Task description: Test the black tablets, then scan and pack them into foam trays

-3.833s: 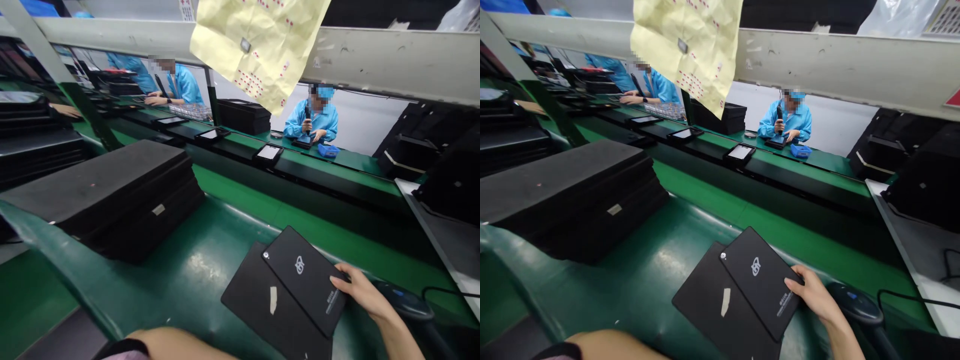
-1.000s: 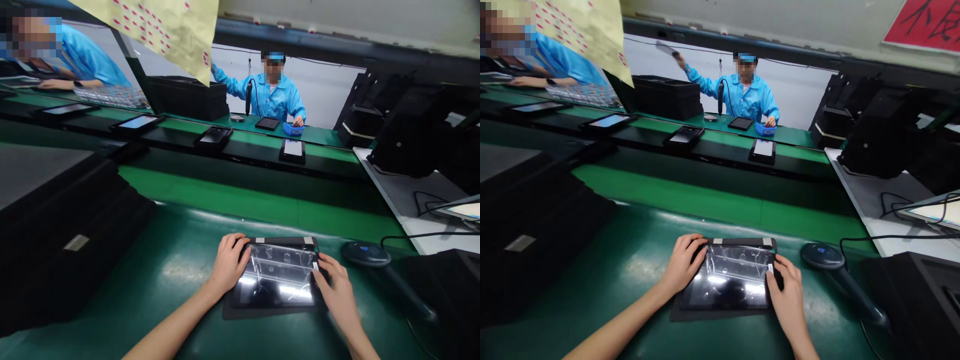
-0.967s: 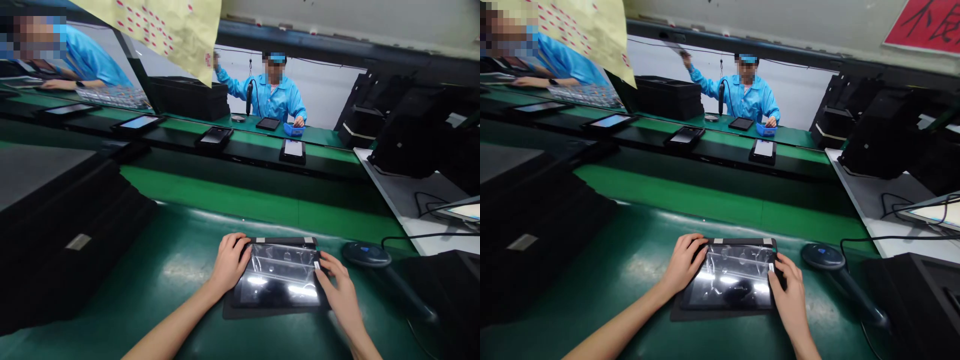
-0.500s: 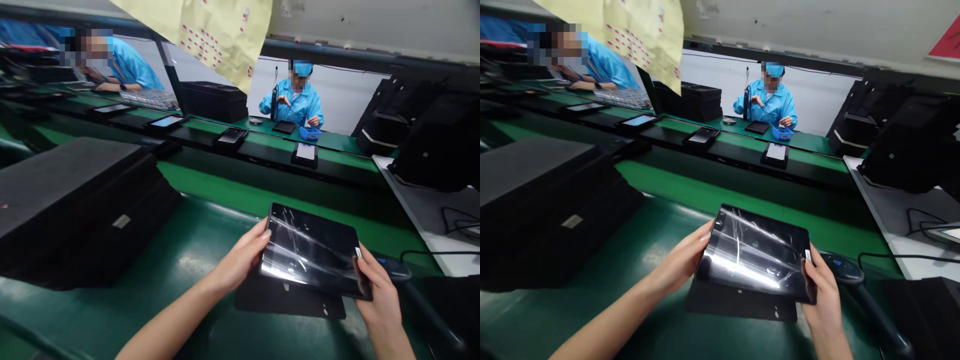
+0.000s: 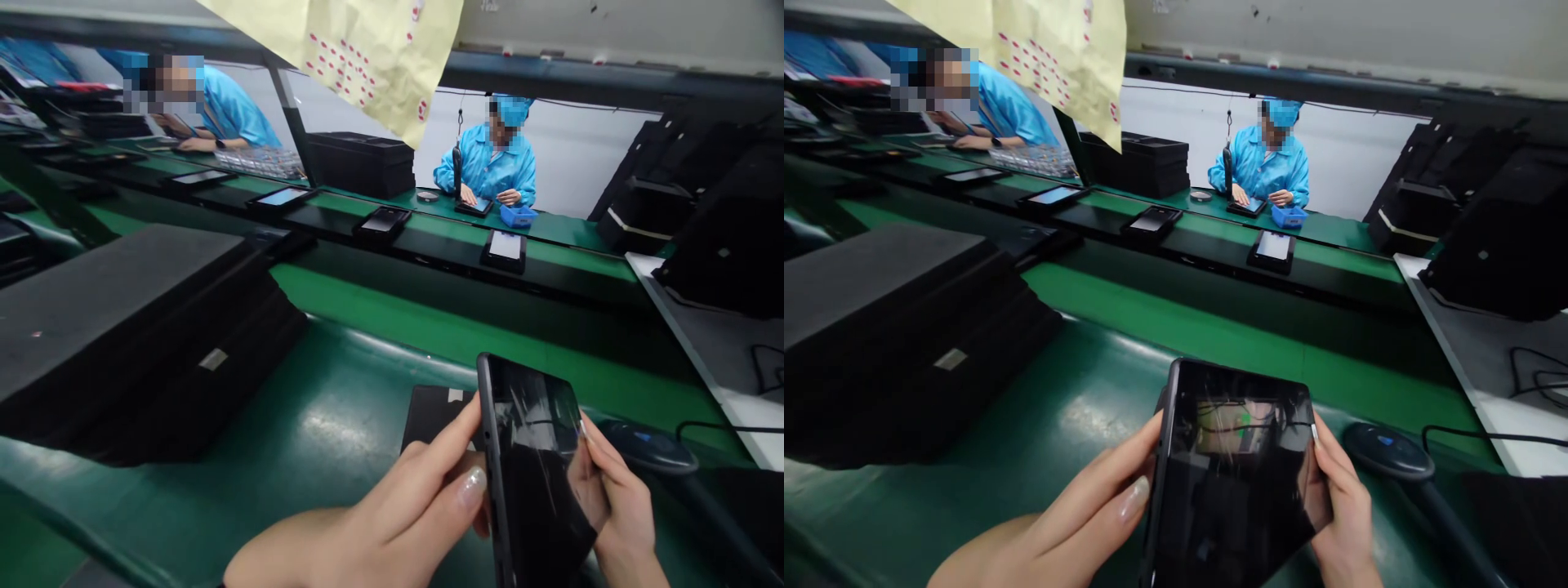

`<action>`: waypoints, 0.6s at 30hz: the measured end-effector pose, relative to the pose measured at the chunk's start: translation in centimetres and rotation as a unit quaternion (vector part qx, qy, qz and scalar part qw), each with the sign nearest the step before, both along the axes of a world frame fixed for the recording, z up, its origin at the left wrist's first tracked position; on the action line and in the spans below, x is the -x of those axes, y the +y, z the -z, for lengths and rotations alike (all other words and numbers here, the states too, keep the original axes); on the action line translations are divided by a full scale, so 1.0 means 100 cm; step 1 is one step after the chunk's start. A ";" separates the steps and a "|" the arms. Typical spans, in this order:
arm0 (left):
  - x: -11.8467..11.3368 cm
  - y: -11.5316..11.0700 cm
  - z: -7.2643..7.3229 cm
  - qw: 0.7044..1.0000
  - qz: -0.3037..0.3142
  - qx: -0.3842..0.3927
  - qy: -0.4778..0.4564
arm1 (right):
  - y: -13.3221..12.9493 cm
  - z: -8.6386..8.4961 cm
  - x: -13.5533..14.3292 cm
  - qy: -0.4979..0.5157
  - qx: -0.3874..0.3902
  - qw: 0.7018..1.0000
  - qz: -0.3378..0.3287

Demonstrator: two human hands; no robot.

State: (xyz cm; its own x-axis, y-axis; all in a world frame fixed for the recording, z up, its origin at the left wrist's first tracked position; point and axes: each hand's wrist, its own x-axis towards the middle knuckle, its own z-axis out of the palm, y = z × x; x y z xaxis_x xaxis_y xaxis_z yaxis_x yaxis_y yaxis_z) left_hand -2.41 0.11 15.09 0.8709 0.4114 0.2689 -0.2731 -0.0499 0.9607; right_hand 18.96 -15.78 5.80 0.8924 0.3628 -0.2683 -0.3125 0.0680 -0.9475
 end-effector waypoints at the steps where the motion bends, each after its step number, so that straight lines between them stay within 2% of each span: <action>1: 0.000 0.000 0.000 1.000 0.011 -0.018 -0.009 | 0.000 -0.001 0.000 -0.014 0.006 1.000 0.007; 5: 0.002 -0.001 0.001 0.999 0.018 -0.044 -0.008 | 0.000 -0.007 0.001 -0.057 0.025 0.997 0.041; 9: 0.006 -0.005 0.001 1.000 0.017 -0.019 0.016 | 0.002 -0.013 0.003 0.000 0.009 0.998 0.066; 15: -0.006 0.003 0.003 0.992 0.047 0.118 0.027 | 0.004 -0.015 0.011 0.073 -0.036 0.995 0.064; 17: -0.012 0.014 0.006 0.986 0.022 0.157 0.057 | 0.005 -0.015 0.013 0.055 -0.024 0.997 0.056; 18: -0.014 0.021 0.007 0.986 -0.014 0.151 0.069 | 0.007 -0.015 0.013 0.030 -0.016 0.999 0.042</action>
